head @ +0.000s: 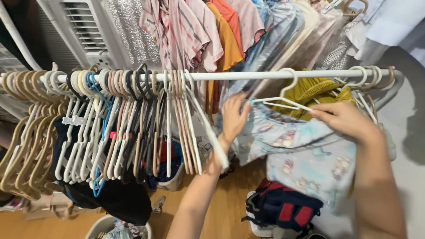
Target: The person removes clothes from hangers on a rack and places them into a laundry basket by hand.
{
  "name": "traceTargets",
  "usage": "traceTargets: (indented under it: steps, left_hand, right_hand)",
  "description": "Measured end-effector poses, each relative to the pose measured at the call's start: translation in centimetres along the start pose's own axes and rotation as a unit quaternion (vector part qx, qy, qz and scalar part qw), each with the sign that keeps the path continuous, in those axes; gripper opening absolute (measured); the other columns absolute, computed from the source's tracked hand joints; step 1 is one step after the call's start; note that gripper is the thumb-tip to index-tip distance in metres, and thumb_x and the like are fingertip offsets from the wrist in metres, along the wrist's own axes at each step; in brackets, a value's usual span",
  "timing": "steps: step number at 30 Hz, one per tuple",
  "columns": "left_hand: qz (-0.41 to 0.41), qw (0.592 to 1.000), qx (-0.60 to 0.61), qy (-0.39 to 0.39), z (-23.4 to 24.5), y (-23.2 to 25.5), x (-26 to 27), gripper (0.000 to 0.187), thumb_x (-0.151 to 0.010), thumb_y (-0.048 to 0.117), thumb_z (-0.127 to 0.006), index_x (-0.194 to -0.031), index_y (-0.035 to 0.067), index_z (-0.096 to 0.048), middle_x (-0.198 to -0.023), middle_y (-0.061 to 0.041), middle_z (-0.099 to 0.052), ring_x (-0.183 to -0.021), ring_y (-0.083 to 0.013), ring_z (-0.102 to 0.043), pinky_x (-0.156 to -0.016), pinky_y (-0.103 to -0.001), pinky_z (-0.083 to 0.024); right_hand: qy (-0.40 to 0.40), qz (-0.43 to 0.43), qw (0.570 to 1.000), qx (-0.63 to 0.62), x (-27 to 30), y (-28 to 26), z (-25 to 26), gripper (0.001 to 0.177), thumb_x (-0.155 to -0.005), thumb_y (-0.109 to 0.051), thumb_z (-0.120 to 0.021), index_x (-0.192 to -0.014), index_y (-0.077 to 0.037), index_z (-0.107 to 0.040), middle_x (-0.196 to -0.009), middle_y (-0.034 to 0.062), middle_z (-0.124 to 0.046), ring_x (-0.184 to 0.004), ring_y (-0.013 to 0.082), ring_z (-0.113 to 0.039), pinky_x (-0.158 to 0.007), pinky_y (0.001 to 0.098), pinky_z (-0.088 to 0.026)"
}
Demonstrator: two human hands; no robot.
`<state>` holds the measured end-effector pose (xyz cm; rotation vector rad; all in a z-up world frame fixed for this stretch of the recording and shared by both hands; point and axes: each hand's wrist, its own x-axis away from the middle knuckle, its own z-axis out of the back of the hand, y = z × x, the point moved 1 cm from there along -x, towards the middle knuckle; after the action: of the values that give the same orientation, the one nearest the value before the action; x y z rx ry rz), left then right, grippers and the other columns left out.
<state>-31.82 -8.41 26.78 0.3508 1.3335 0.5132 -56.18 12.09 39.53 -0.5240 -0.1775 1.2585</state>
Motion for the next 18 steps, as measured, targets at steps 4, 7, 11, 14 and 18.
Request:
traceTargets:
  steps: [4, 7, 11, 14, 18]
  left_hand:
    - [-0.012, 0.992, -0.11, -0.067, 0.7, -0.3, -0.7, 0.025, -0.1, 0.028, -0.067, -0.118, 0.011, -0.068, -0.108, -0.007, -0.068, -0.112, -0.0288, -0.059, -0.116, -0.051, -0.032]
    - [-0.081, 0.986, -0.135, -0.052, 1.8, -1.1, -1.4, 0.026, -0.095, 0.019, -0.067, -0.118, 0.008, -0.067, -0.106, -0.008, -0.065, -0.108, -0.0282, -0.058, -0.11, -0.05, -0.034]
    - [-0.063, 0.987, -0.142, -0.046, 2.1, -1.0, -1.1, 0.023, -0.093, 0.012, -0.066, -0.116, 0.01, -0.068, -0.104, -0.007, -0.065, -0.107, -0.0277, -0.059, -0.105, -0.049, -0.036]
    - [-0.047, 0.989, -0.137, -0.029, 1.8, -0.7, -1.1, 0.02, -0.094, 0.009, -0.065, -0.113, 0.01, -0.068, -0.103, -0.005, -0.066, -0.107, -0.0264, -0.059, -0.105, -0.048, -0.038]
    - [-0.036, 0.989, -0.146, -0.004, 1.7, -0.3, -1.7, 0.017, -0.093, 0.01, -0.066, -0.11, 0.01, -0.07, -0.104, -0.006, -0.067, -0.11, -0.0262, -0.059, -0.11, -0.05, -0.036]
  right_hand:
    - [-0.011, 0.028, 0.995, -0.095, -1.3, 0.7, -2.0, 0.036, -0.091, -0.032, -0.07, -0.114, -0.006, -0.077, -0.096, 0.0091, -0.083, -0.088, 0.0193, -0.073, -0.08, 0.0341, -0.055]
    - [0.094, 0.028, 0.992, -0.082, -0.5, 0.9, -3.3, 0.034, -0.09, -0.032, -0.075, -0.11, -0.004, -0.078, -0.098, 0.0107, -0.08, -0.089, 0.0186, -0.073, -0.083, 0.0341, -0.054]
    - [0.183, -0.009, 0.981, -0.061, 1.2, 1.6, -5.4, 0.033, -0.091, -0.033, -0.077, -0.109, -0.006, -0.079, -0.1, 0.0136, -0.078, -0.09, 0.0207, -0.074, -0.084, 0.0348, -0.055]
    - [0.269, -0.021, 0.957, -0.11, 1.7, 2.1, -7.2, 0.026, -0.099, -0.029, -0.071, -0.111, -0.007, -0.077, -0.097, 0.013, -0.076, -0.087, 0.0229, -0.074, -0.08, 0.0367, -0.055]
    - [0.412, 0.025, 0.911, 0.011, 0.8, 3.3, -10.0, 0.016, -0.107, -0.017, -0.069, -0.104, -0.002, -0.074, -0.098, 0.0174, -0.073, -0.091, 0.0336, -0.068, -0.08, 0.0424, -0.052]
